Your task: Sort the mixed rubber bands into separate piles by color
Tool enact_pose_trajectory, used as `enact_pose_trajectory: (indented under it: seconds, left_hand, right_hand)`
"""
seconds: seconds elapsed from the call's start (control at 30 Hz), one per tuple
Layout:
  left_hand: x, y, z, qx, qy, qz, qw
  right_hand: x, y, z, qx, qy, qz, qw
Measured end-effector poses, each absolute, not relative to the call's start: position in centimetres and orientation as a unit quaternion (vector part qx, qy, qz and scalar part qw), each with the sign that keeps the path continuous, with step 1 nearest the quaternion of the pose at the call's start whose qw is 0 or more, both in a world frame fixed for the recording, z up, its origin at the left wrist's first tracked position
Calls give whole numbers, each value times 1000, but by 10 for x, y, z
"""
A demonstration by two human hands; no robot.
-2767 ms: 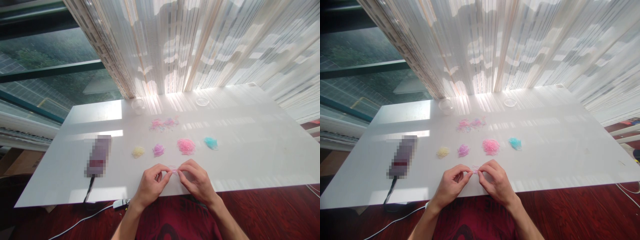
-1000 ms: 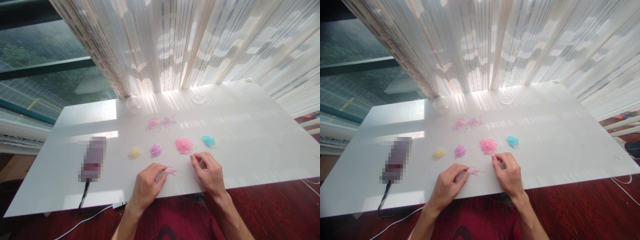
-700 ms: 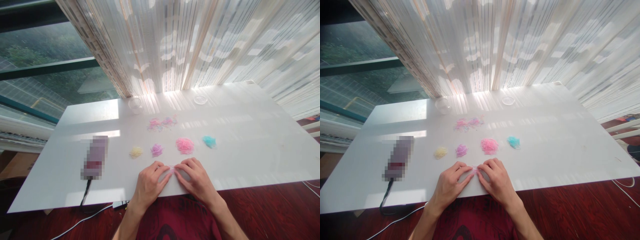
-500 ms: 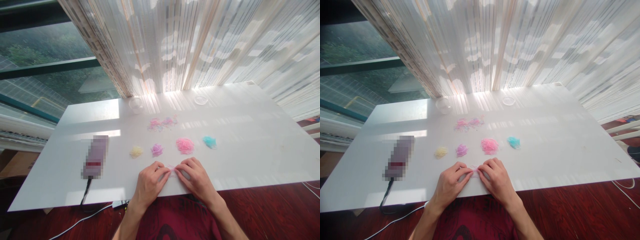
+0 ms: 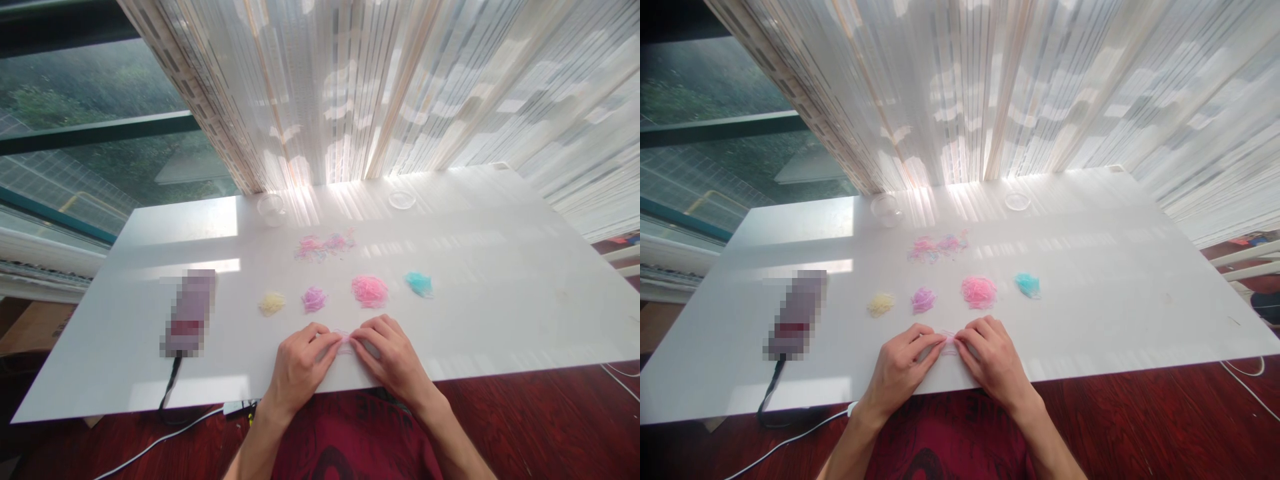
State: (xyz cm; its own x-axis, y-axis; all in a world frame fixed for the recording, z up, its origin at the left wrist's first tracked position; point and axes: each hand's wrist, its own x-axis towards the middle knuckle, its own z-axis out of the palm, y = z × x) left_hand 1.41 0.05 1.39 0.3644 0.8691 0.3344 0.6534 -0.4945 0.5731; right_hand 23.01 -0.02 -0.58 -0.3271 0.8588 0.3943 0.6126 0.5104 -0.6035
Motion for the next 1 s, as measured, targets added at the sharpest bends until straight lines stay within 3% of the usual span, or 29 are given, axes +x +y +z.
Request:
enact_pose_trajectory:
  seconds: [0.33,0.6,1.0]
  left_hand:
    - [0,-2,18,817,485,269,156]
    - [5,-1,25,788,479,294,253]
    - [5,0,23,755,483,327,301]
  right_hand:
    - [230,1,-5,-461,-774,201,384]
    - [224,-1,1,-451,-762,242,398]
    - [218,-2,1,-439,-765,261,392]
